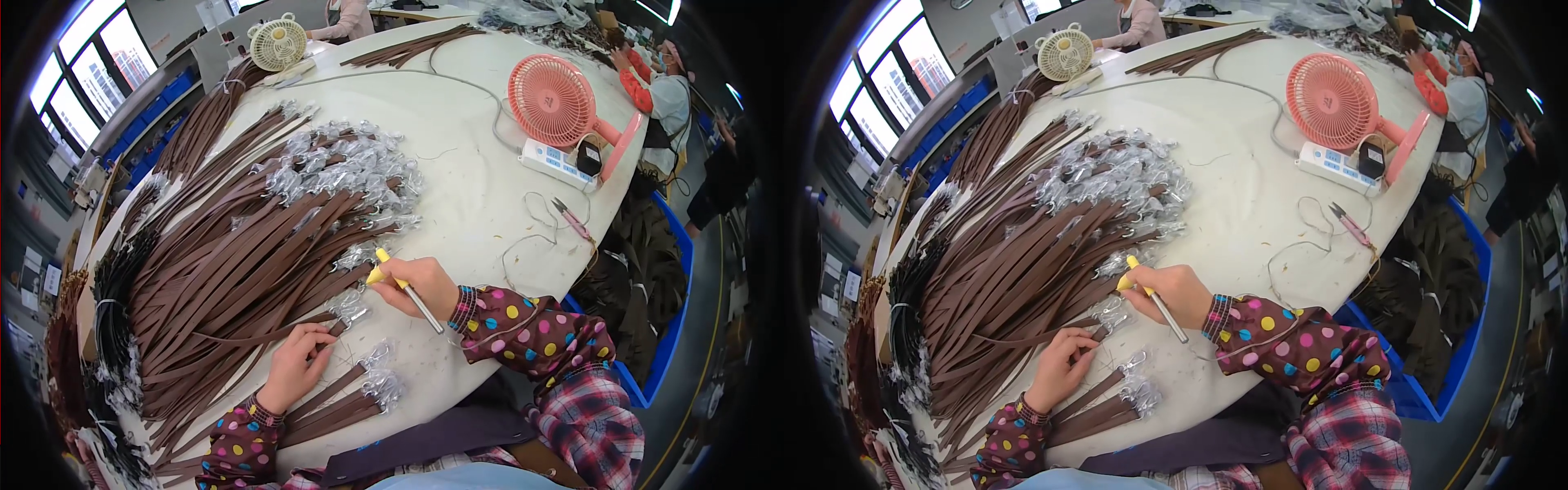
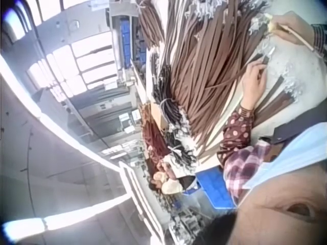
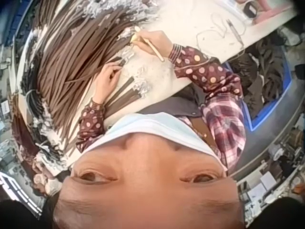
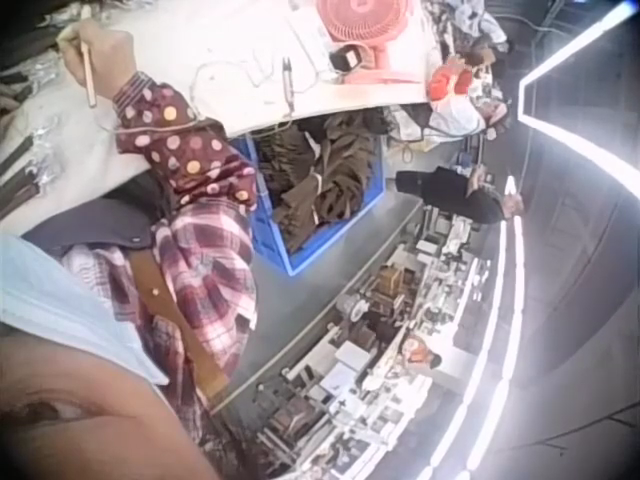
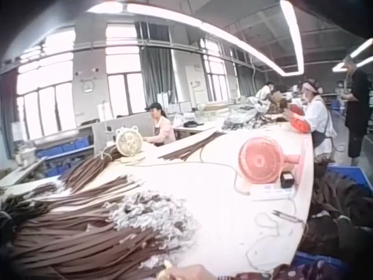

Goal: Applying adhesive or edge-finishing to the hardware connections of leather straps using a precision tool.

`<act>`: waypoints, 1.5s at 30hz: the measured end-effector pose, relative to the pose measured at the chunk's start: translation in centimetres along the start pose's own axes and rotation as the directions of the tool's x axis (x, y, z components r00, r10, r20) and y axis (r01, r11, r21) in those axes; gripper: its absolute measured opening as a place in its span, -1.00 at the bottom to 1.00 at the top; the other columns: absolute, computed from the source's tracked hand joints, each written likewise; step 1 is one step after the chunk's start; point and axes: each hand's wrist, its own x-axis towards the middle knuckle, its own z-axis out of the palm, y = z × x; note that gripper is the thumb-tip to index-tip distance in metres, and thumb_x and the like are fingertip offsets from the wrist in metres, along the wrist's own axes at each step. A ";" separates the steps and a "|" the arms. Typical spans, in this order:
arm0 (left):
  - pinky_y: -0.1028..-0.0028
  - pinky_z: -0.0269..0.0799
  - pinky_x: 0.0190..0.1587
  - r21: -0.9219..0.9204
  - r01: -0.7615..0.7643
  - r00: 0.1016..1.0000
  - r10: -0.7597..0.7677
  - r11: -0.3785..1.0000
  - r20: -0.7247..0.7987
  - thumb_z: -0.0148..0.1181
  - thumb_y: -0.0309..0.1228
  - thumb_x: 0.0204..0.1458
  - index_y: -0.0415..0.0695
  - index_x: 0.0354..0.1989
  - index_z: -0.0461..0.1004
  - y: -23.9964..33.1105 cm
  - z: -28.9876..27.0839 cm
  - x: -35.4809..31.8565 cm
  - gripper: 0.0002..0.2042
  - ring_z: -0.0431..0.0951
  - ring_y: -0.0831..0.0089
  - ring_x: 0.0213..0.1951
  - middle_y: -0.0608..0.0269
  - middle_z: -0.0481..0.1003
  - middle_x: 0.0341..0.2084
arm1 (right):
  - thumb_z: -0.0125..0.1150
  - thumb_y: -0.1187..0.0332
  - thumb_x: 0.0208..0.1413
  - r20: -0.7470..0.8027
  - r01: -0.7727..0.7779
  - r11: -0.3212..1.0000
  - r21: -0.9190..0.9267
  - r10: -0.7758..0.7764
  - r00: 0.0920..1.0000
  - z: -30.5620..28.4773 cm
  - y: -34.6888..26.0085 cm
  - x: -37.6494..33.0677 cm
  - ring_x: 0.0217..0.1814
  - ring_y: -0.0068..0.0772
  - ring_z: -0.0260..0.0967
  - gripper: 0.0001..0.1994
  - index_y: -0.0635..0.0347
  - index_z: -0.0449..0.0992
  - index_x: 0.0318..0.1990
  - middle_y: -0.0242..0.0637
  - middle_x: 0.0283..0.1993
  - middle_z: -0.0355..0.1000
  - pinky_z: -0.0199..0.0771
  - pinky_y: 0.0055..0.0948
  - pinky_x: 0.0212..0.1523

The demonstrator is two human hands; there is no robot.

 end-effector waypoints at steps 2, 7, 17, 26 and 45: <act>0.57 0.38 -0.42 -0.010 0.000 1.000 0.000 1.000 -0.001 0.20 -0.51 -0.03 -0.15 -0.26 0.51 0.1 0.1 -0.1 -0.86 0.41 0.53 -0.53 0.23 0.44 -0.20 | 0.26 0.44 -0.03 0.005 -0.002 1.000 -0.008 0.002 1.000 0.0 0.0 -0.1 -0.61 -0.32 0.43 -0.86 0.14 0.44 -0.30 -0.32 -0.61 0.42 0.39 -0.47 -0.58; 0.58 0.38 -0.42 0.016 0.000 1.000 0.000 1.000 -0.003 0.20 -0.50 -0.03 -0.15 -0.26 0.51 0.1 0.4 -0.2 -0.86 0.41 0.54 -0.52 0.22 0.44 -0.20 | 0.26 0.43 -0.02 0.006 -0.010 0.999 -0.039 0.010 1.000 -0.2 0.2 -0.3 -0.60 -0.28 0.43 -0.86 0.14 0.44 -0.30 -0.30 -0.60 0.42 0.39 -0.44 -0.58; 0.61 0.39 -0.40 -0.064 -0.074 0.997 0.071 0.995 -0.034 0.17 -0.55 -0.01 -0.20 -0.21 0.47 4.4 -4.8 0.5 -0.83 0.44 0.55 -0.39 0.19 0.44 -0.18 | 0.26 0.42 -0.01 0.015 0.003 1.000 -0.015 -0.003 1.000 0.0 0.0 -0.2 -0.58 -0.27 0.44 -0.87 0.14 0.44 -0.30 -0.27 -0.59 0.43 0.40 -0.44 -0.57; 0.56 0.37 -0.29 -0.354 -0.659 0.750 0.542 0.664 -0.379 0.13 -0.47 0.06 -0.18 -0.34 0.43 15.5 -10.4 3.7 -0.94 0.33 0.52 -0.49 0.17 0.40 -0.37 | 0.25 0.42 0.00 -0.002 -0.060 0.998 -0.023 0.060 0.998 -1.2 1.0 -1.0 -0.59 -0.28 0.44 -0.89 0.15 0.47 -0.31 -0.27 -0.58 0.44 0.41 -0.46 -0.55; 0.57 0.39 -0.22 -0.893 -0.118 0.574 0.764 0.434 0.295 0.06 -0.38 0.14 -0.19 -0.25 0.44 17.2 -6.6 -1.6 -0.86 0.44 0.58 -0.40 0.23 0.46 -0.31 | 0.25 0.50 -0.02 0.021 -0.069 0.997 -0.018 0.070 0.997 -0.2 0.4 -0.3 -0.67 -0.41 0.37 -0.87 0.24 0.46 -0.30 -0.27 -0.63 0.40 0.34 -0.53 -0.60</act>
